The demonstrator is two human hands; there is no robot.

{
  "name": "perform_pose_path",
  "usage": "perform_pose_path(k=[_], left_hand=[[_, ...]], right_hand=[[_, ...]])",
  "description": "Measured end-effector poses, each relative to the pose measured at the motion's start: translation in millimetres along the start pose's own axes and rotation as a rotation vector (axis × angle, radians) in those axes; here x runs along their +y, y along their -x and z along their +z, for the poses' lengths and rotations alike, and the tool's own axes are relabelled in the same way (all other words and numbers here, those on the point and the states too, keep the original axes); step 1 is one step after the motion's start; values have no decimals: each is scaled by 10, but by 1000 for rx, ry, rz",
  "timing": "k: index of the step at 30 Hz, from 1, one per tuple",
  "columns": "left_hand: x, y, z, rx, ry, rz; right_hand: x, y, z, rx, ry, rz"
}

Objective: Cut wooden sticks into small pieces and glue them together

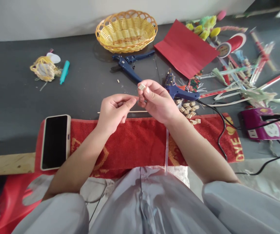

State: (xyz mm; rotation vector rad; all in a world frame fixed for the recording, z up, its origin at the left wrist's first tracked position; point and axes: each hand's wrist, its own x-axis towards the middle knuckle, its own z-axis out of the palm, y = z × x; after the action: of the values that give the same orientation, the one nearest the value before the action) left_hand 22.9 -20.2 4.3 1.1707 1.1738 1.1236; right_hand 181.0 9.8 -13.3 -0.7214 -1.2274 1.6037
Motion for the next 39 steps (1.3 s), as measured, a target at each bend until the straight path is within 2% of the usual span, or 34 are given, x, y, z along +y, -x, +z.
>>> perform_pose_path(k=[6, 11, 17, 23, 26, 29, 33, 36, 39], left_hand=[[13, 17, 12, -57, 51, -18], [6, 15, -4, -30, 14, 5], [5, 11, -22, 93, -52, 112], [7, -62, -70, 276, -33, 169], [-1, -95, -97, 317, -51, 167], [-4, -102, -90, 282, -32, 106], [-2, -59, -28, 136, 44, -12], [1, -11, 19, 16, 92, -44], [7, 18, 47, -33, 130, -64]], right_hand=[[34, -3, 41, -7, 2, -31], [58, -6, 46, -30, 5, -93], [22, 4, 56, 24, -4, -29], [31, -22, -35, 38, -47, 21], [57, -38, -84, 37, -13, 47], [71, -42, -89, 30, -10, 67], [66, -25, -34, 25, -73, 69], [60, -6, 15, 1, -120, 78], [68, 11, 50, -26, -149, 135]])
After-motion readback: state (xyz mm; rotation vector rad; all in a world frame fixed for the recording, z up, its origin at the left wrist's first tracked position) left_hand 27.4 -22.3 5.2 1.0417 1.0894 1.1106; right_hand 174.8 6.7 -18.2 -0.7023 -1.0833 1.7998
